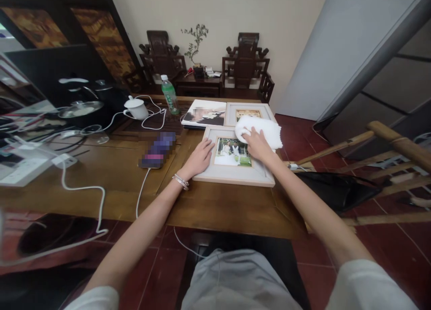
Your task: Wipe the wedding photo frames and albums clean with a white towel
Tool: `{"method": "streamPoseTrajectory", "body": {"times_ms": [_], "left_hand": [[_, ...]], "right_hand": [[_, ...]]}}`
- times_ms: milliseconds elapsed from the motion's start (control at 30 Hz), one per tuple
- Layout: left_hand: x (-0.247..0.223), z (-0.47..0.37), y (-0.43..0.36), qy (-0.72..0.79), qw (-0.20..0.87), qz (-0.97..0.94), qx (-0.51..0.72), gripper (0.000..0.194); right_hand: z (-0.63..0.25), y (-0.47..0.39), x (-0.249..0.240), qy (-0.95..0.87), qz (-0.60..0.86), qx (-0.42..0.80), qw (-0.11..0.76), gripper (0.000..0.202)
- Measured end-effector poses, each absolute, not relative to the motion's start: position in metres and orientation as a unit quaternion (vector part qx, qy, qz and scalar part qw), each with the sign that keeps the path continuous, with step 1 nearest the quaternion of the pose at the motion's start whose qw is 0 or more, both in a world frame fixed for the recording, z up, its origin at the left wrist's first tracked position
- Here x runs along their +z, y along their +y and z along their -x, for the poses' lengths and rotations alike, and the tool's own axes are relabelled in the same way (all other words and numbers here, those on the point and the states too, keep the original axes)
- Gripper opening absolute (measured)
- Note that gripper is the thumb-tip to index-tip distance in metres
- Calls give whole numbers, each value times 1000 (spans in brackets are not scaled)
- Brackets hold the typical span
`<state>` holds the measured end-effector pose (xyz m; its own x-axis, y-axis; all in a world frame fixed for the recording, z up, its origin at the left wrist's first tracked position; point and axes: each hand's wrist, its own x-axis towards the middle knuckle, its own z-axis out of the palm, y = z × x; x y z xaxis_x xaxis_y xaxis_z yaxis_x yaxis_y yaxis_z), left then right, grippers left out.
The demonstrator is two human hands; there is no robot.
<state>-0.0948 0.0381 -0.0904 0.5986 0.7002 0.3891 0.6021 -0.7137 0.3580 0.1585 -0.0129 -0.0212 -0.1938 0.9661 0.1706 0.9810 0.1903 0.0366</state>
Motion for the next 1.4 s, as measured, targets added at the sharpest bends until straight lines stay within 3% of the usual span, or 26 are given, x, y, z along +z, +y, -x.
{"method": "streamPoseTrajectory", "body": {"times_ms": [167, 433, 567, 800, 967, 1133, 1400], "left_hand": [[-88, 93, 37, 372, 82, -891, 247, 48], [-89, 93, 37, 372, 69, -892, 248, 50], [-90, 94, 38, 366, 74, -893, 251, 50], [-89, 98, 39, 355, 97, -894, 255, 49], [-90, 98, 39, 362, 101, -889, 261, 48], [-93, 96, 40, 362, 108, -885, 272, 46], [-94, 93, 39, 364, 100, -884, 275, 48]], "right_hand": [[-144, -47, -18, -806, 590, -33, -12, 60], [-123, -141, 11, -856, 512, 68, -20, 59], [-127, -133, 0, -851, 521, 60, 19, 58], [-159, -49, -22, -803, 590, -36, 75, 57], [-161, -19, -24, -789, 609, -67, 54, 58], [-143, -60, -16, -821, 570, -33, 0, 57], [-116, -146, 6, -868, 491, 68, 17, 54]]}}
